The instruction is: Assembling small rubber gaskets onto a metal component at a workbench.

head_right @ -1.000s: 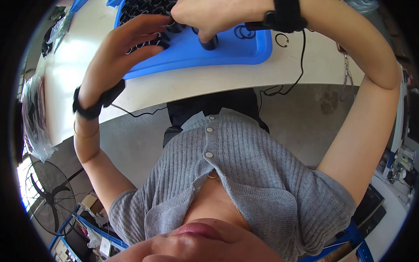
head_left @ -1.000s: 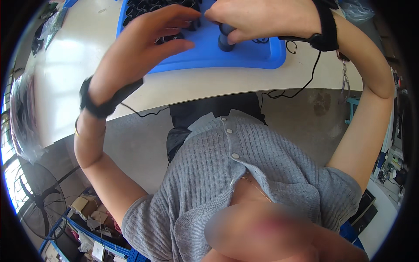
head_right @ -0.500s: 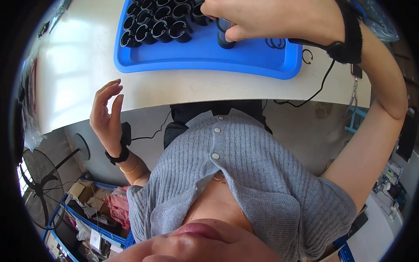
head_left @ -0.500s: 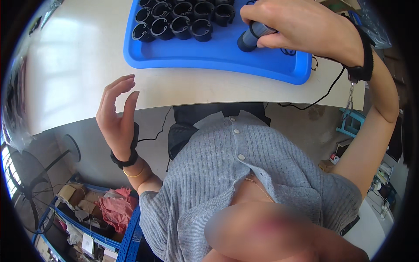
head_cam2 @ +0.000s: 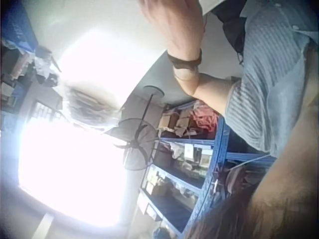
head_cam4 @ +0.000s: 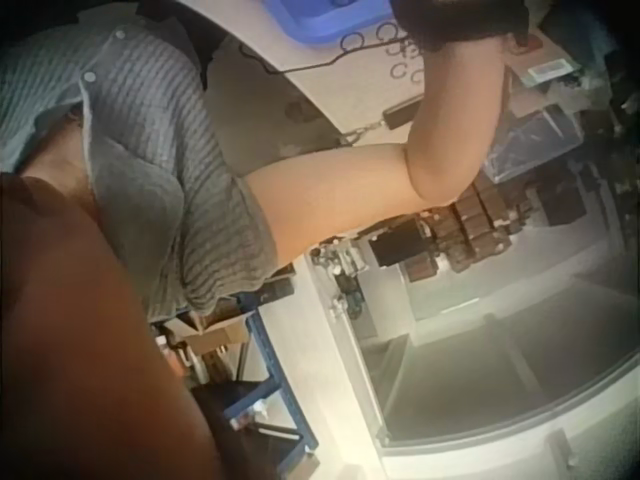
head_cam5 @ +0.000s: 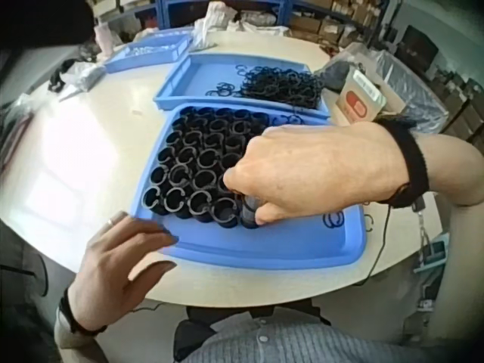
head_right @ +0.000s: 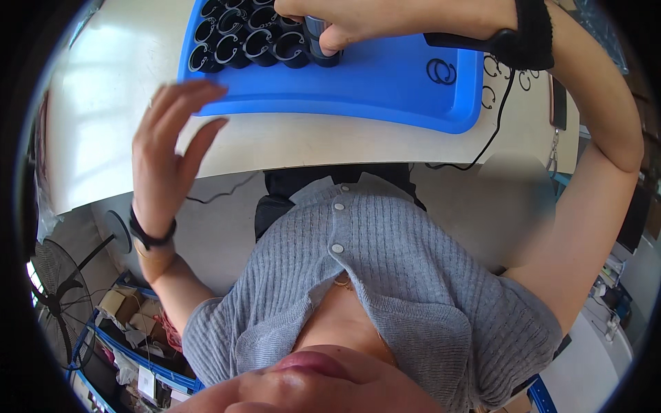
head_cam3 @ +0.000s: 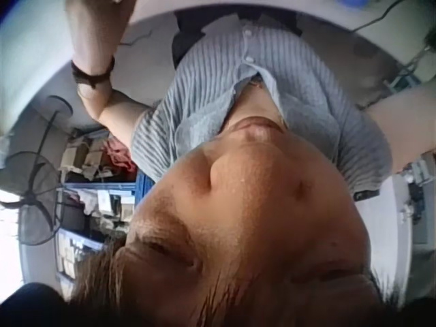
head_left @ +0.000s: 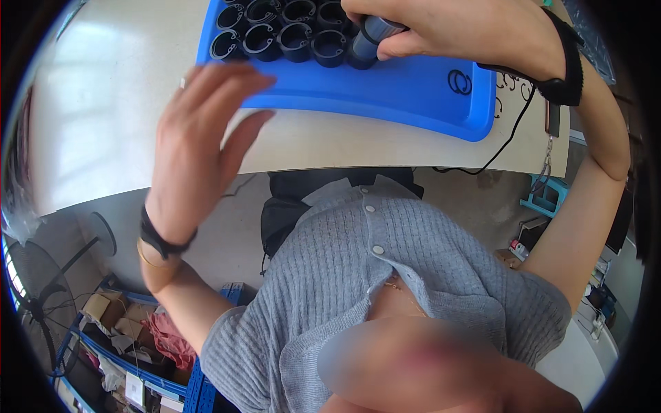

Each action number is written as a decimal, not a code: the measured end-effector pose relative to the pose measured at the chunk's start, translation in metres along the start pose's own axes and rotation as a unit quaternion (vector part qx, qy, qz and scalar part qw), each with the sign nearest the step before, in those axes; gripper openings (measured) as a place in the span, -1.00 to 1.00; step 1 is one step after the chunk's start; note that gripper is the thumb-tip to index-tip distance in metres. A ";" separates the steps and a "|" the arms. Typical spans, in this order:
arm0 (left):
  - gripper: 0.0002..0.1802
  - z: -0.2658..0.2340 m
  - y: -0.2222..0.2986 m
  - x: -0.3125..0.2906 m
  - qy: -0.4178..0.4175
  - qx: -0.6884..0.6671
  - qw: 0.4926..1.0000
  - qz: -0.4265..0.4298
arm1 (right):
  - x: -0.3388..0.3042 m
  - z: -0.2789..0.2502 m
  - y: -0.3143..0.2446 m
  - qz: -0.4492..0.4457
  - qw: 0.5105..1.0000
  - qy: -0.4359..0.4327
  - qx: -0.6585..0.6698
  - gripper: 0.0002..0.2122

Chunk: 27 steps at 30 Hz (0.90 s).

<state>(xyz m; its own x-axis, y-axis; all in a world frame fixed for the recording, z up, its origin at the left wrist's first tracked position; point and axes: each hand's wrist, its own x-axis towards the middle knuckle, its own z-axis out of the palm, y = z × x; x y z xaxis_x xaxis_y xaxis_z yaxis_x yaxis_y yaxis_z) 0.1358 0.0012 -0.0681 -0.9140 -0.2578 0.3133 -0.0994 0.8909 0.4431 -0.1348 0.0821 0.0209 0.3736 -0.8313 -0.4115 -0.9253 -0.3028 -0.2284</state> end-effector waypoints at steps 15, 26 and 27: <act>-0.50 0.040 -0.027 0.114 -0.103 -0.150 0.983 -0.004 | 0.002 0.015 0.009 -0.024 0.998 0.051 0.000 -0.73; -0.41 0.045 -0.024 0.121 -0.121 -0.118 0.985 -0.027 | -0.002 0.013 0.005 -0.012 0.997 0.073 -0.006 -0.72; -0.41 0.048 -0.024 0.120 -0.114 -0.102 0.988 0.002 | -0.003 0.014 0.004 -0.017 0.997 0.070 -0.007 -0.71</act>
<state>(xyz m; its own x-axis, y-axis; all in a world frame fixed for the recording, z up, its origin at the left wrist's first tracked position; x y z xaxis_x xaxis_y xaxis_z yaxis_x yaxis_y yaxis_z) 0.0095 -0.0337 -0.0814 -0.9814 -0.1429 0.1285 -0.0355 0.7919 0.6096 -0.1391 0.0895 0.0091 0.3923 -0.8775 -0.2757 -0.9137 -0.3371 -0.2270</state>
